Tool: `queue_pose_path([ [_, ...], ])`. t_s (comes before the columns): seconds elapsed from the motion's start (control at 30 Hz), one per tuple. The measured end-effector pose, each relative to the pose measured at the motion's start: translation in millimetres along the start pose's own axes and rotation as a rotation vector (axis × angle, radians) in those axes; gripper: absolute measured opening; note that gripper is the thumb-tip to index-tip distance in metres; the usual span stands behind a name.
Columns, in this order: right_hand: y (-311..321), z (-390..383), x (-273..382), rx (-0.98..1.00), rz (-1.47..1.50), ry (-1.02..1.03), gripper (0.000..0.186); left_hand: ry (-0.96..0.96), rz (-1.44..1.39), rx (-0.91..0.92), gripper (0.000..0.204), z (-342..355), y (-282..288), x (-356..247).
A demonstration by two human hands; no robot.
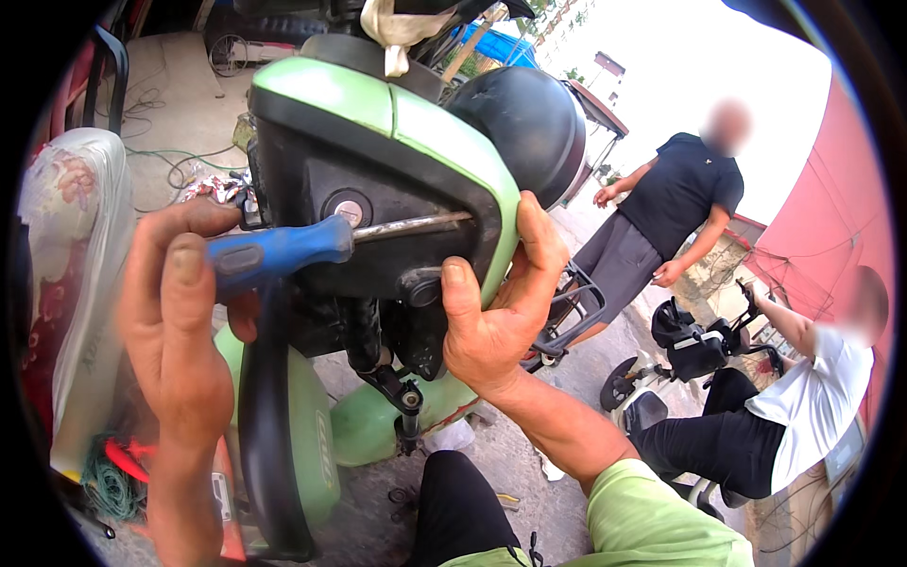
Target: The person uses a yellow screwdriver to tighten screws on the front panel of a green scooter. They then switch to a blue screwdriver to continue securing the same panel. The scooter remains stationary throughout the process.
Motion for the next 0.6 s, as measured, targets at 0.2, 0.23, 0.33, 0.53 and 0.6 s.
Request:
queue_pose_path([
  [0.2, -2, 2, 5, -0.001, -0.098, 0.024, 0.068, -0.218, -0.219, -0.022, 0.051, -10, -9, -14],
  [0.23, -2, 3, 8, 0.009, -0.128, 0.043, 0.067, -0.192, -0.201, -0.04, 0.05, -10, -9, -16],
  [0.33, 4, 7, 14, 0.059, -0.259, 0.125, 0.065, -0.107, -0.042, -0.044, 0.049, -10, -7, -16],
  [0.53, 2, 12, 19, 0.078, -0.291, 0.137, 0.063, -0.11, -0.079, -0.091, 0.046, -15, -10, -21],
  [0.6, 1, 14, 23, 0.09, -0.315, 0.138, 0.063, -0.137, -0.135, -0.085, 0.049, -17, -14, -24],
])
Point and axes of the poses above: each hand's wrist, its own z-axis towards the middle knuckle, its own y-axis out of the back of the hand, x = y × z, the point moved 8 cm from there along z, towards the middle knuckle, and after that the axes turned 15 degrees about y, right-handed, at the moved point
